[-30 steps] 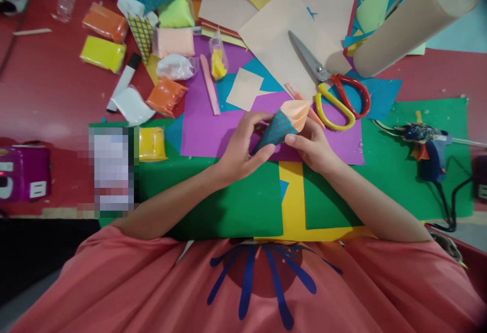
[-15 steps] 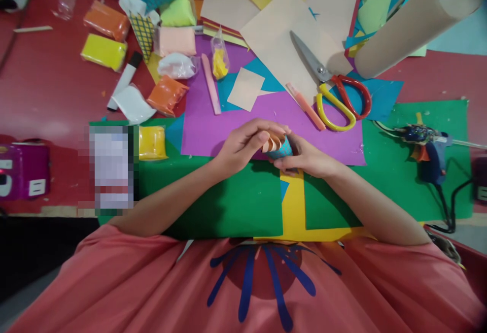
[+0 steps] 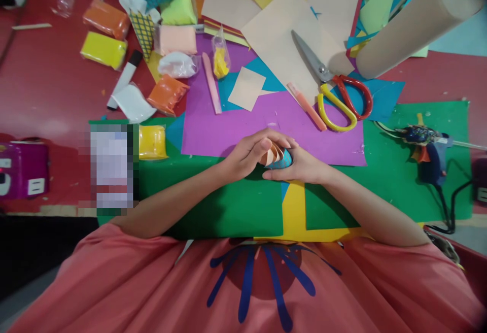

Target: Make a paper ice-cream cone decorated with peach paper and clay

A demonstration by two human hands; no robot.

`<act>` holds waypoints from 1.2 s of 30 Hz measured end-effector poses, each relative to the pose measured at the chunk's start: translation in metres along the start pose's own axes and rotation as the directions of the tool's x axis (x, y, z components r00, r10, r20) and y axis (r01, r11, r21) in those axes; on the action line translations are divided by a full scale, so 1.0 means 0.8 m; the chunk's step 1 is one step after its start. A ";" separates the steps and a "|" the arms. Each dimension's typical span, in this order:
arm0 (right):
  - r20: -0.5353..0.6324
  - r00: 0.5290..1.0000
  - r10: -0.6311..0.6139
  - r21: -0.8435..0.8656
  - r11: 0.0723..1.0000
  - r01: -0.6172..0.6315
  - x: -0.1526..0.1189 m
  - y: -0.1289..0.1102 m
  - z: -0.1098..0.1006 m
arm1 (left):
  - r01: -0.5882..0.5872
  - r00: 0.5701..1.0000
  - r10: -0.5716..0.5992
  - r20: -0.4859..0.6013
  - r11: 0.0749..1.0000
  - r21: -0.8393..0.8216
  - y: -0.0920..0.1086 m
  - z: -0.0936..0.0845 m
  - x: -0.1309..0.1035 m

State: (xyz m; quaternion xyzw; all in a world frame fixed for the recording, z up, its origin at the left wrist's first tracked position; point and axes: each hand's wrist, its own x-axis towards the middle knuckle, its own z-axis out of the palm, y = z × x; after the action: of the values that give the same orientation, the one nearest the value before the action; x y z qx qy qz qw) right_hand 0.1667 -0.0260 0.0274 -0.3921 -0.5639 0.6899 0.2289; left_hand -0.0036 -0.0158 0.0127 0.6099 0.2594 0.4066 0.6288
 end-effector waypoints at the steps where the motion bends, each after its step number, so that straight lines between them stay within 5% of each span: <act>1: 0.008 1.000 0.008 0.001 1.000 -0.008 0.000 0.000 0.000 | -0.003 1.000 0.003 0.006 1.000 -0.008 0.000 0.000 0.000; 13: 0.017 1.000 -0.001 0.003 1.000 0.000 0.001 -0.003 -0.003 | 0.037 0.997 -0.032 0.076 0.996 -0.075 -0.003 -0.005 0.004; 22: 0.021 0.994 0.107 0.219 0.970 -0.109 0.003 0.001 -0.002 | 0.034 0.967 -0.044 -0.251 0.998 -0.043 -0.012 -0.021 0.006; 31: -0.007 1.000 -0.002 0.237 0.972 0.003 0.004 0.004 0.001 | 0.084 0.980 -0.083 -0.181 0.996 -0.004 -0.015 -0.023 0.005; 36: 0.017 0.999 0.035 0.227 0.973 -0.038 0.002 0.004 -0.002 | 0.066 0.989 -0.066 -0.131 0.998 -0.005 -0.015 -0.024 0.005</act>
State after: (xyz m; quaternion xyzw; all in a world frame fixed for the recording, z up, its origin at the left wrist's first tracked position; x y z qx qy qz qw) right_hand 0.1670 -0.0246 0.0238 -0.3691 -0.4754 0.7564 0.2561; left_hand -0.0151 -0.0010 -0.0003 0.5727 0.3200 0.4248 0.6238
